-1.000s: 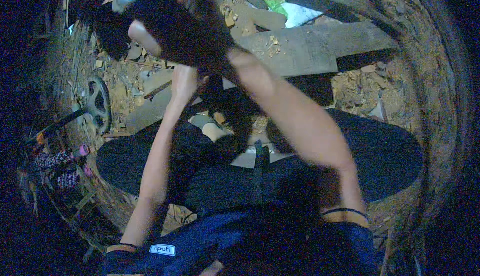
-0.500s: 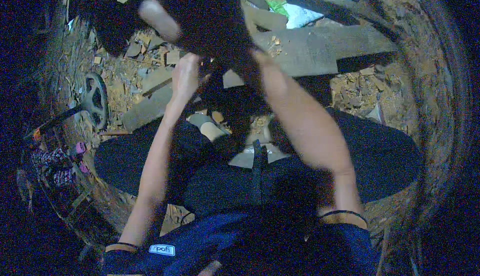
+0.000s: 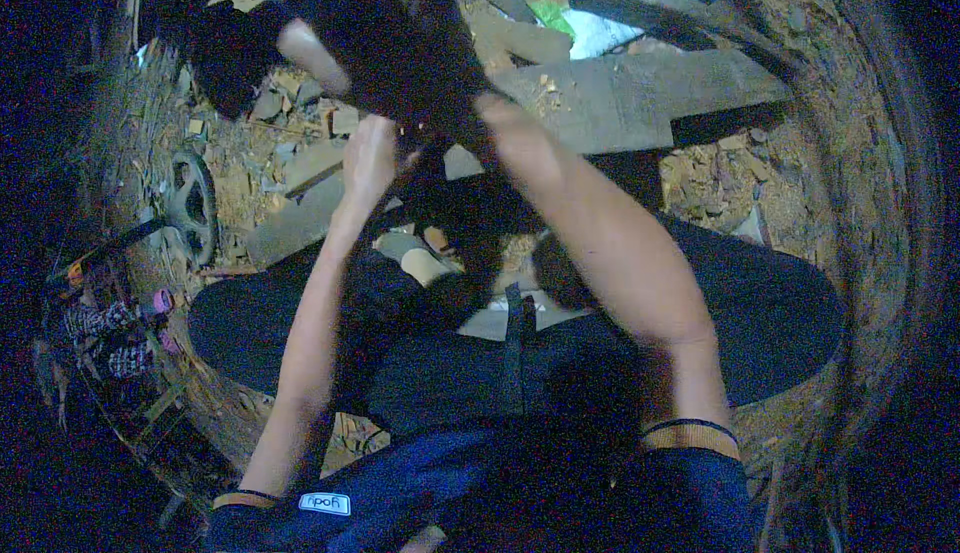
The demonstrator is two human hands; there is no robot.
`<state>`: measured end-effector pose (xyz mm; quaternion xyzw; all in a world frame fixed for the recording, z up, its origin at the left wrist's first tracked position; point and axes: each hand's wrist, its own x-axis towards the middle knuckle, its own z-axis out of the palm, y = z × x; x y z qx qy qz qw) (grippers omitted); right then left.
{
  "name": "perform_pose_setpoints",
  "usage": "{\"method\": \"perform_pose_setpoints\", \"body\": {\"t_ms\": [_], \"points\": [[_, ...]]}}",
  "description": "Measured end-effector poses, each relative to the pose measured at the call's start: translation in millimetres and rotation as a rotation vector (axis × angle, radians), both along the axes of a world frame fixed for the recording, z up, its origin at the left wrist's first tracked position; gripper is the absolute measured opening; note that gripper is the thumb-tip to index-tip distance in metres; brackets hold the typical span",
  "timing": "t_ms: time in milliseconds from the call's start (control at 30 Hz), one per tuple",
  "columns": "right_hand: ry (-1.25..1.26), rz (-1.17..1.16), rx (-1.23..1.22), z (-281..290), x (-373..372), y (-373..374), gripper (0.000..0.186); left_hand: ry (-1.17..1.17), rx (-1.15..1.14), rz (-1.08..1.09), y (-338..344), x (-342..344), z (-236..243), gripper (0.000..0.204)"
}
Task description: Manually carving a small piece of wood using a chisel.
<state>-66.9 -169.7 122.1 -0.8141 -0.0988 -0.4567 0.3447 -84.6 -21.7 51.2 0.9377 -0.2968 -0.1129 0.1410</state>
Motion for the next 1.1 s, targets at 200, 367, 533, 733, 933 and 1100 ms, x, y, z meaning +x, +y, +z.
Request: {"method": "perform_pose_setpoints", "body": {"t_ms": [200, 367, 533, 733, 933, 1100], "points": [[-0.196, 0.255, 0.551, -20.7, 19.7, 28.0, 0.021, -0.073, -0.139, -0.001, 0.8, 2.3, -8.1, 0.024], [0.004, 0.287, 0.396, -70.0, 52.6, -12.2, 0.021, -0.082, -0.1, -0.003, -3.0, 5.3, -14.8, 0.023], [0.227, 0.339, 0.311, -17.6, -5.4, -1.6, 0.022, -0.027, -0.011, 0.037, 1.9, 7.9, -8.6, 0.024], [0.082, 0.258, 0.132, -6.6, -12.8, -10.0, 0.021, -0.101, -0.091, -0.002, 7.6, 0.8, -7.5, 0.024], [0.048, 0.27, 0.166, -4.6, 23.6, -3.6, 0.028, -0.023, -0.083, 0.044, 0.8, 2.2, -3.8, 0.022], [0.047, 0.239, 0.252, -15.4, -1.8, 1.5, 0.033, -0.003, 0.008, 0.054, 2.5, 1.6, -0.5, 0.023]]}}
